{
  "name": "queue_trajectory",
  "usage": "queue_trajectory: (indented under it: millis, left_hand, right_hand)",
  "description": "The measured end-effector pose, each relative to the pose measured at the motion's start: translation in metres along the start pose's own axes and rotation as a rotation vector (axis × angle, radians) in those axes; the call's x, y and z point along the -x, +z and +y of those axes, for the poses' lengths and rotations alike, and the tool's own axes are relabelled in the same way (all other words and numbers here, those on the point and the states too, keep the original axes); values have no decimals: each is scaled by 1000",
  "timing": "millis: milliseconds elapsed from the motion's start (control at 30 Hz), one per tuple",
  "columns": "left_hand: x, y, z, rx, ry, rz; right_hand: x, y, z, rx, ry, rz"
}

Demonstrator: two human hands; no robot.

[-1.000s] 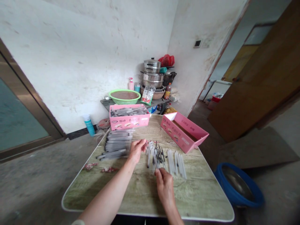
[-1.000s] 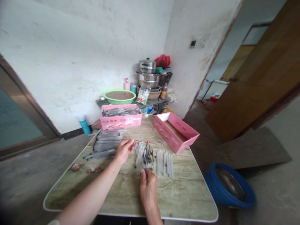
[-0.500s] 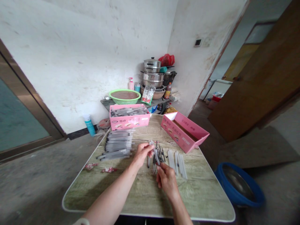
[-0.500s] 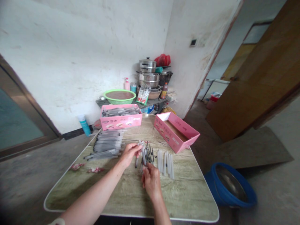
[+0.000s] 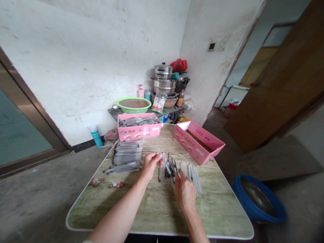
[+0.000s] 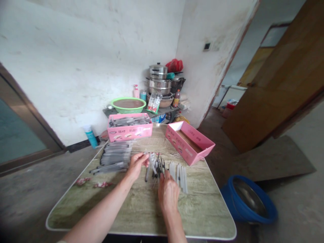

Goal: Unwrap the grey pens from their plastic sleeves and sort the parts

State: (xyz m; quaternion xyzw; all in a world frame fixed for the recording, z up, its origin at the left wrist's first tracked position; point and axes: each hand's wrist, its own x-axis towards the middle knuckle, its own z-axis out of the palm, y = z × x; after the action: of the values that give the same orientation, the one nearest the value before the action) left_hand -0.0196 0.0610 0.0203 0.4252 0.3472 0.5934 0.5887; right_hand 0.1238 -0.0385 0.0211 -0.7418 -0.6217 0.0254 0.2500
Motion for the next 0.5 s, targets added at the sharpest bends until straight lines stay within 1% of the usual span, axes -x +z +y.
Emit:
queue_trajectory:
  millis: [67,133,233,300,367,433,500]
  left_hand:
    - [4,4,-1,4,-60,-93]
    - [7,7,-1,-11,-112,-166]
    - [8,8,-4,-45,-139,-206]
    - [5,4,-9,-77,-109,-165]
    - [0,-2,-14,-169,-78,-71]
    - [-5,-8,-17,-357,-60,41]
    - [-10,-14,-18,-632,-21,115]
  right_hand:
    - [-1,-3,-5,-60,-10,21]
    - [0,-6,-7,-160,-39,-1]
    - [4,-7,-5,-200,-57,-21]
    - [5,-7,3,-150,-29,-9]
    - [5,-8,15,-44,49,1]
    - [3,-11,28,101,165,-14]
    - [1,-14,40,225,268,-50]
